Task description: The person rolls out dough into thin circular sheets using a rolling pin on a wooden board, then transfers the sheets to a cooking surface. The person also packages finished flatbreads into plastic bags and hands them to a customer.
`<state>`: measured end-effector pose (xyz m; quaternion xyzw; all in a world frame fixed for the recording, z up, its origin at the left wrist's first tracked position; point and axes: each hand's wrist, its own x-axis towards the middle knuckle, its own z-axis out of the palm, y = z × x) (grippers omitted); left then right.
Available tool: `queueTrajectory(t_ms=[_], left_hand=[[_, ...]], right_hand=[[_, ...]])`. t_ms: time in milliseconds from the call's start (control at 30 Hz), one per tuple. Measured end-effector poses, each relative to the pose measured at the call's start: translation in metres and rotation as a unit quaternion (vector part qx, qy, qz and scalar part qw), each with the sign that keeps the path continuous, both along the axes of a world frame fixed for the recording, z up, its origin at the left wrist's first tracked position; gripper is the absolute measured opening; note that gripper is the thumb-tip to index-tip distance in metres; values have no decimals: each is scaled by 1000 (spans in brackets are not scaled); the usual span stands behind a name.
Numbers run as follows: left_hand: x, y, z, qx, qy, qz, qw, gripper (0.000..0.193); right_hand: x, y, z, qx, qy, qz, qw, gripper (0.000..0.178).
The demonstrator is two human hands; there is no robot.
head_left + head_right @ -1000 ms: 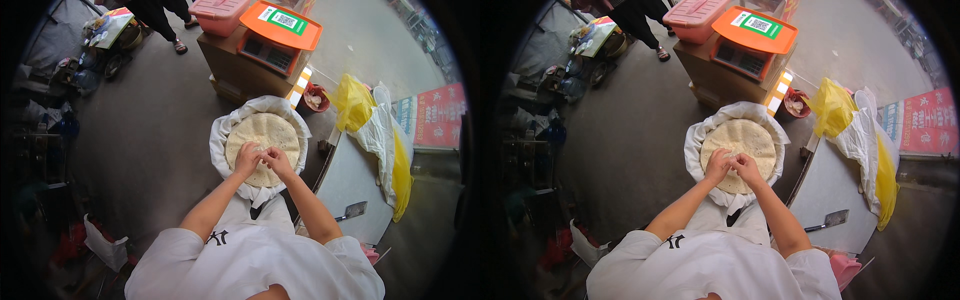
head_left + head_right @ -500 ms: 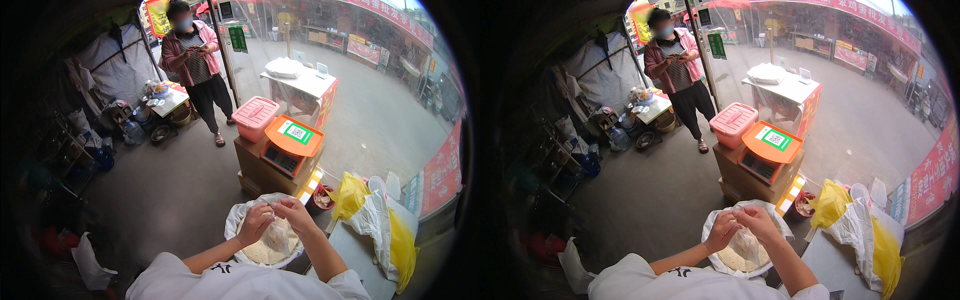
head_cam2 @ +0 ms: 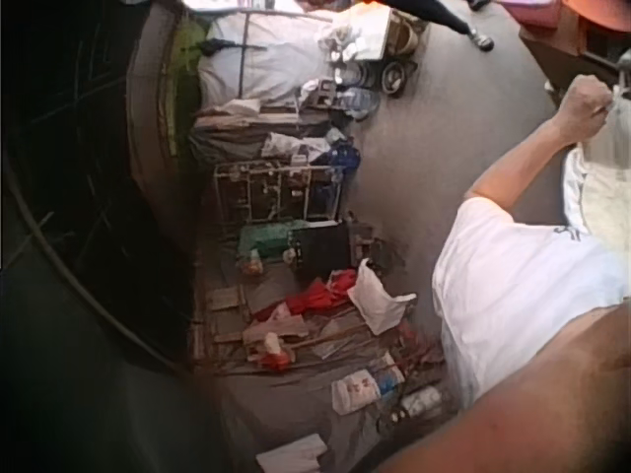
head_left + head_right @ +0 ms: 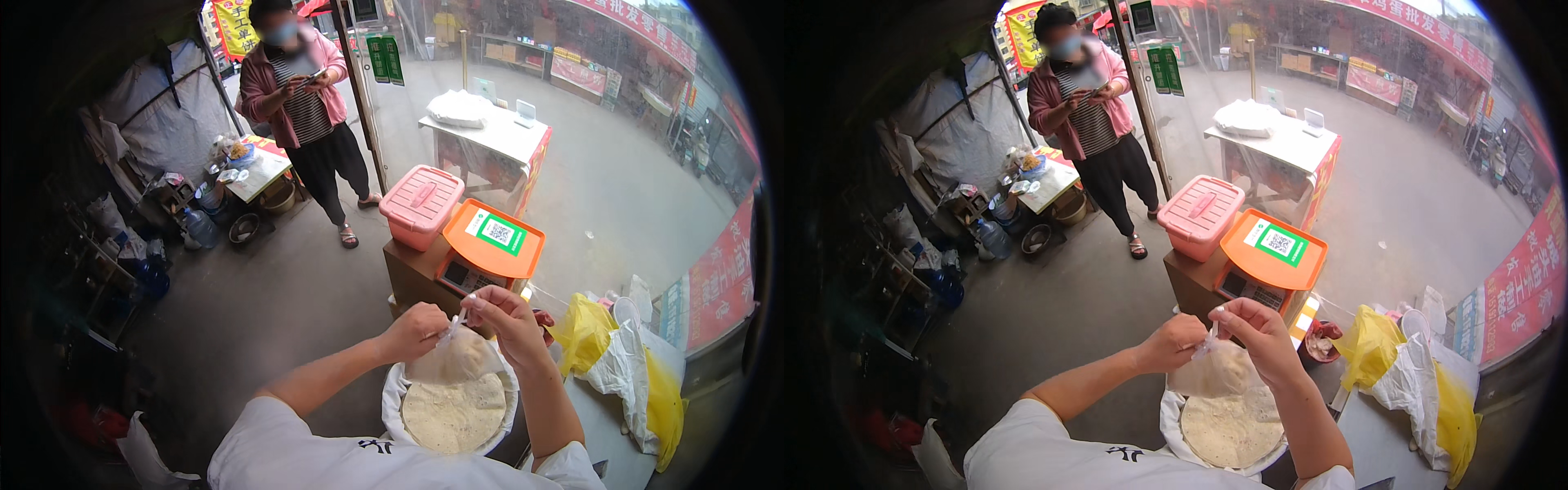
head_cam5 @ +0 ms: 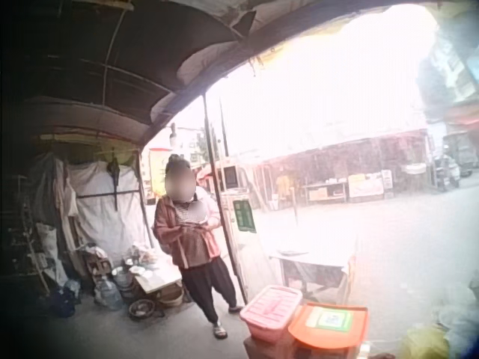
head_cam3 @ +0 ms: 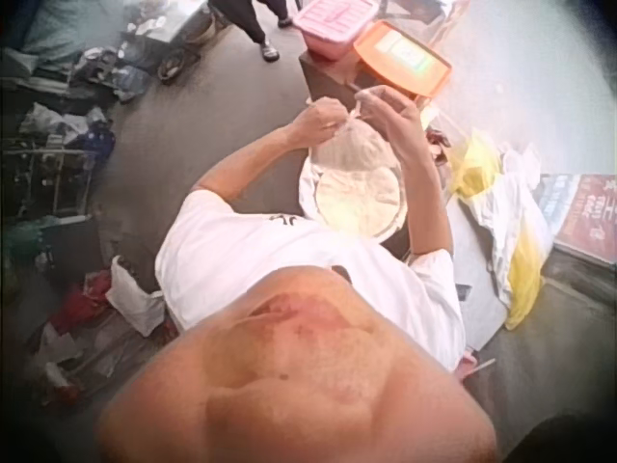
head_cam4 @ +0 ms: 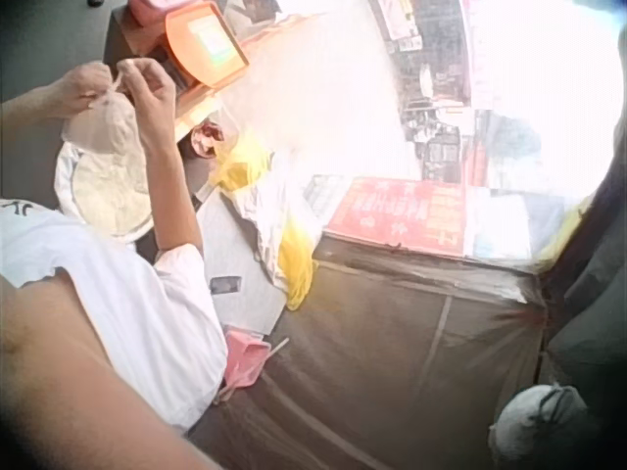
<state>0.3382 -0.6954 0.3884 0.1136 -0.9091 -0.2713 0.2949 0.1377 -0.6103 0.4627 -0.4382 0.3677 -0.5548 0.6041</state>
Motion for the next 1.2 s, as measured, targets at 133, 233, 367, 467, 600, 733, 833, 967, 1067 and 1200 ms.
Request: queueTrajectory(t_ms=[133,233,367,467,600,733,833,967,1067,1200], left_hand=[[-2,-82,10,216,113,56,968,8],[9,-163,-17,359,219,122,899,14],[-9,-279,-35,339,347,199,852,20],[-31,-341,-44,344,367,275,819,20],[-37,-424,-86,357,348,309,810,23],[-29,-466,-116,413,346,310,784,24],[-29,-478,-133,428,296,307,797,24],[-27,-497,-139,311,168,348,868,31],[-31,-492,-141,302,154,374,863,38],[-31,-490,-147,294,157,382,862,60]], right_hand=[[-6,-12,-8,-19,97,-211,973,36],[-18,16,-61,77,120,-259,955,33],[-8,105,-152,353,30,-284,891,20],[8,167,-189,464,11,-333,821,17],[22,220,-213,544,46,-327,771,15],[32,257,-218,588,68,-338,732,15],[40,277,-220,604,59,-356,711,19],[48,288,-223,618,43,-339,708,20],[50,292,-226,615,50,-334,712,20],[52,317,-228,618,49,-365,695,21]])
